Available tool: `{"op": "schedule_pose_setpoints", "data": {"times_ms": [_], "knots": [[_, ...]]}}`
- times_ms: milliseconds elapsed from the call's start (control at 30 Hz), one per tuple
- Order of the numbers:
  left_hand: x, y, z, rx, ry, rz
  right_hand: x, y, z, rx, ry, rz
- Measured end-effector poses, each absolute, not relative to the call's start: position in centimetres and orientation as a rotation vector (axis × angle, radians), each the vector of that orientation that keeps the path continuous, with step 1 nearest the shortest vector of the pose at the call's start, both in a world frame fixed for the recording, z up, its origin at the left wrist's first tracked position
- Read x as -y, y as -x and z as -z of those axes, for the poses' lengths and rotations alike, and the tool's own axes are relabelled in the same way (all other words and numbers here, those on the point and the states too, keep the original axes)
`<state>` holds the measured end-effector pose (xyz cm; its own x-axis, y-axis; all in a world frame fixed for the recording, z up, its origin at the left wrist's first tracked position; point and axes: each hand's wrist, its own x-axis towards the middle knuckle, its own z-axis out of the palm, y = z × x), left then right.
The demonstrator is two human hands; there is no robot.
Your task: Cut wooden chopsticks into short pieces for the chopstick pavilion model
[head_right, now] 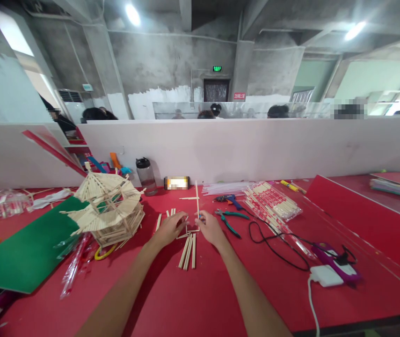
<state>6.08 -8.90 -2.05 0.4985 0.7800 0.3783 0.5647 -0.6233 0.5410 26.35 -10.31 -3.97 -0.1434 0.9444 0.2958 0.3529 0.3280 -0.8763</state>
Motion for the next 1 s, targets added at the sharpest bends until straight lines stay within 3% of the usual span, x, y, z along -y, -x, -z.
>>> {"op": "schedule_pose_setpoints", "data": {"times_ms": [333, 1000], "knots": [[9.3, -7.8, 2.2, -0.931, -2.081, -1.045, 10.4, -25.1, 3.8, 1.334, 0.932, -1.193], [9.6, -7.3, 2.0, -0.926, -2.164, -0.929, 10.4, -25.4, 3.6, 1.021, 0.940, -1.298]]}}
